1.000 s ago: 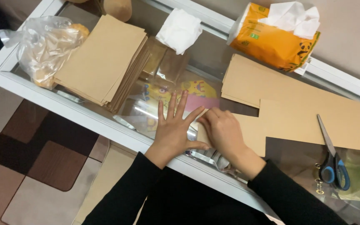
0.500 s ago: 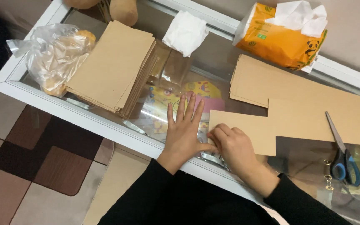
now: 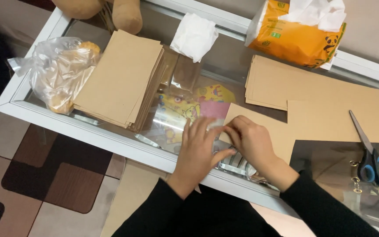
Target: Cutting a long strip of brown paper into smaller pieces using scissors and then folding them into bags.
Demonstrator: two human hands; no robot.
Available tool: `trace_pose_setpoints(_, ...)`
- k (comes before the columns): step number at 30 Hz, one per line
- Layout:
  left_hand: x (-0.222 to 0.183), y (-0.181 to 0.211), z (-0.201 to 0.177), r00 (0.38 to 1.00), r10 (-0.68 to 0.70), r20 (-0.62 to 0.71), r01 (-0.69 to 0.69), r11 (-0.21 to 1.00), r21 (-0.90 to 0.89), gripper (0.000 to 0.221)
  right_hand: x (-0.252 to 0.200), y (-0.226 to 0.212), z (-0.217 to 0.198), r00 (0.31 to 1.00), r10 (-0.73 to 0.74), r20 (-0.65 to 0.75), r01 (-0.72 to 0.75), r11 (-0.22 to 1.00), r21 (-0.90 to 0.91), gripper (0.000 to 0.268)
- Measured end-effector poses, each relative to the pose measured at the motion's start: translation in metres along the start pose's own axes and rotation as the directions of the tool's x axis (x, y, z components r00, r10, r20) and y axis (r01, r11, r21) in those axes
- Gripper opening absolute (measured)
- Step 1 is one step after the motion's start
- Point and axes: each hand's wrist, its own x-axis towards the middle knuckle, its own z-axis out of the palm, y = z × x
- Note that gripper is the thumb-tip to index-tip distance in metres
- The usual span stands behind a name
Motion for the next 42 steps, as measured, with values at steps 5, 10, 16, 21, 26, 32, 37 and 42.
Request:
trace_pose_setpoints(5, -0.03, 0.011, -0.002, 0.98, 0.197, 0.024, -0.191, 0.902, 0.386, 0.044, -0.012, -0.017, -0.004, 1.0, 0.002, 0.016, -0.007, 0.959, 0.283, 0.019)
trace_pose_setpoints(10, -0.036, 0.009, 0.012, 0.966, 0.256, 0.021, -0.226, 0.807, 0.546, 0.053, -0.004, -0.007, 0.007, 0.971, -0.174, -0.162, 0.174, 0.985, -0.011, 0.028)
trace_pose_setpoints(16, -0.035, 0.007, 0.011, 0.944, 0.327, -0.04, -0.268, 0.835, 0.481, 0.043, 0.036, 0.019, 0.011, 0.925, -0.271, -0.266, 0.214, 0.95, -0.226, 0.034)
trace_pose_setpoints(21, -0.037, 0.007, 0.01, 0.956, 0.288, -0.054, -0.238, 0.87, 0.431, 0.037, 0.029, 0.014, 0.016, 0.878, -0.378, -0.293, 0.29, 0.908, -0.301, 0.033)
trace_pose_setpoints(26, -0.039, 0.003, 0.015, 0.979, 0.202, 0.003, -0.186, 0.895, 0.404, 0.039, -0.008, -0.005, 0.015, 0.89, -0.381, -0.252, 0.318, 0.913, -0.257, 0.018)
trace_pose_setpoints(32, -0.042, -0.019, 0.034, 0.943, 0.305, -0.136, -0.202, 0.846, 0.494, 0.026, -0.039, -0.011, 0.017, 0.914, -0.353, -0.202, 0.334, 0.935, -0.121, 0.014)
trace_pose_setpoints(37, -0.042, -0.012, 0.027, 0.966, 0.238, -0.102, -0.161, 0.861, 0.482, 0.036, -0.046, -0.006, 0.029, 0.93, -0.299, -0.216, 0.31, 0.95, 0.019, 0.011)
trace_pose_setpoints(42, -0.04, 0.014, 0.013, 0.99, 0.142, -0.008, -0.123, 0.886, 0.447, 0.065, -0.052, -0.008, 0.023, 0.953, -0.172, -0.251, 0.245, 0.922, 0.3, 0.014)
